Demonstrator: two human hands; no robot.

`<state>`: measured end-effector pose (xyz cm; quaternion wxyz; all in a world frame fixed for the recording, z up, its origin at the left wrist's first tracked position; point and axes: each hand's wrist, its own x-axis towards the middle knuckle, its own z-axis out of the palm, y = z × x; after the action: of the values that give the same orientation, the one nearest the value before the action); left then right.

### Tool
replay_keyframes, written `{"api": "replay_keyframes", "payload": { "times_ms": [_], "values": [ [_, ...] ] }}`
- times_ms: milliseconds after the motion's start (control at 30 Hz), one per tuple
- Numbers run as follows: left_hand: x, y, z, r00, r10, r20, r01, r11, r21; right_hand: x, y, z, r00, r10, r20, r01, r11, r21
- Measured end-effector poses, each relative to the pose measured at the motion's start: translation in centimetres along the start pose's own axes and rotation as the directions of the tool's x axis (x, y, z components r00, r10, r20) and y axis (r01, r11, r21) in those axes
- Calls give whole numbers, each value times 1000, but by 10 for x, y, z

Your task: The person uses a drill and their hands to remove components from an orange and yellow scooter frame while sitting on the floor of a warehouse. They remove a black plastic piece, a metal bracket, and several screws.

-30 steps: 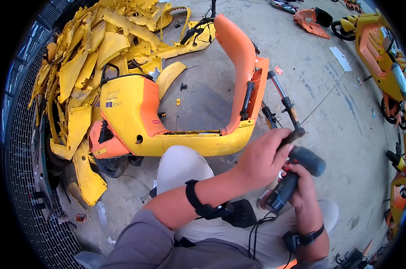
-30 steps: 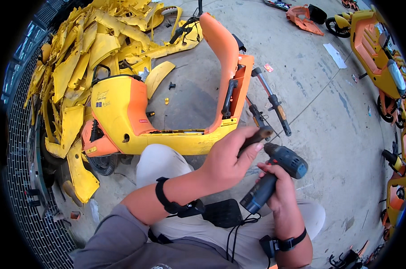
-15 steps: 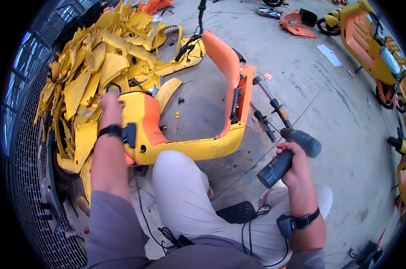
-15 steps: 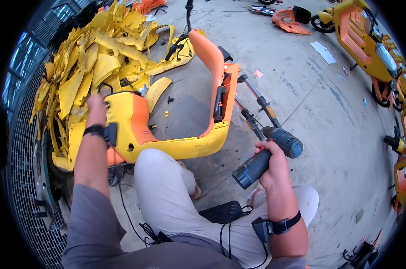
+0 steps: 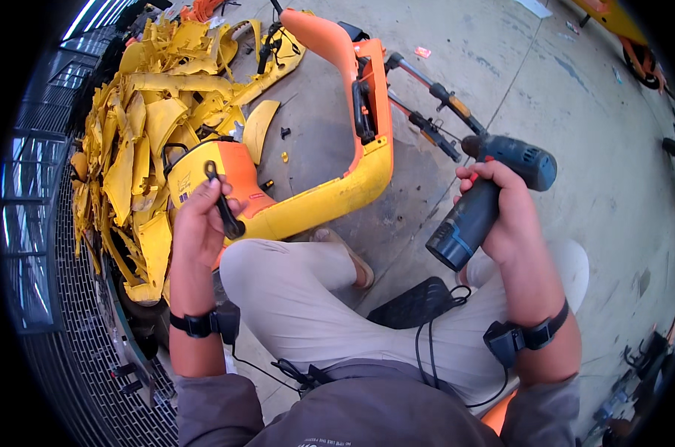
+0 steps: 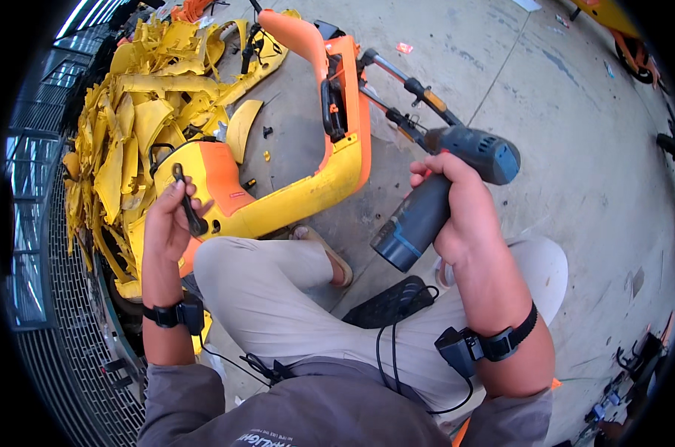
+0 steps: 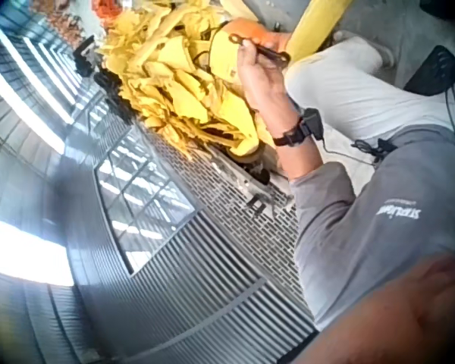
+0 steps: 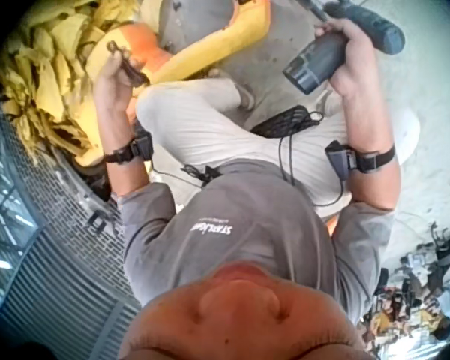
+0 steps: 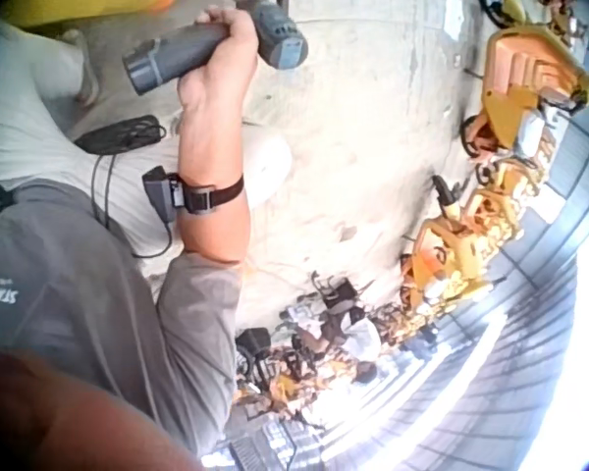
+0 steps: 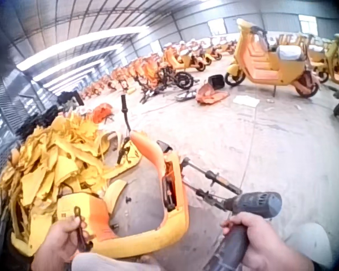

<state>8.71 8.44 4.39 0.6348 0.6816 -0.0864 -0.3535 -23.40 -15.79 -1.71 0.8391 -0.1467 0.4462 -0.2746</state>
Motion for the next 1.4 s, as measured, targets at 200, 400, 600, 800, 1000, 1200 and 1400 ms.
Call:
{"api": "replay_keyframes", "payload": {
  "times_ms": [200,400,600,800,1000,1200,1400],
  "values": [
    [36,-65,-60,908,-378,-180,409,891,197,4,-3,-3,999,-32,4,32,999,-15],
    [56,-5,-274,664,-253,-704,131,966,-223,0,-9,8,1000,10,21,-11,1000,16],
    [15,-15,-119,983,-182,-24,166,938,-303,3,-10,13,1000,-16,10,16,1000,-12],
    [70,-70,-223,855,-218,-471,284,956,73,2,-1,29,995,65,76,-64,998,-14],
    [63,2,-121,954,-76,-289,47,993,-105,7,-3,23,999,16,38,-15,999,-29],
    [27,19,-34,998,-15,-58,5,986,-168,10,3,30,994,67,85,-62,996,-65],
    [7,-4,9,983,-161,86,125,936,328,12,7,28,995,75,66,-69,995,-77]
  ]
}}
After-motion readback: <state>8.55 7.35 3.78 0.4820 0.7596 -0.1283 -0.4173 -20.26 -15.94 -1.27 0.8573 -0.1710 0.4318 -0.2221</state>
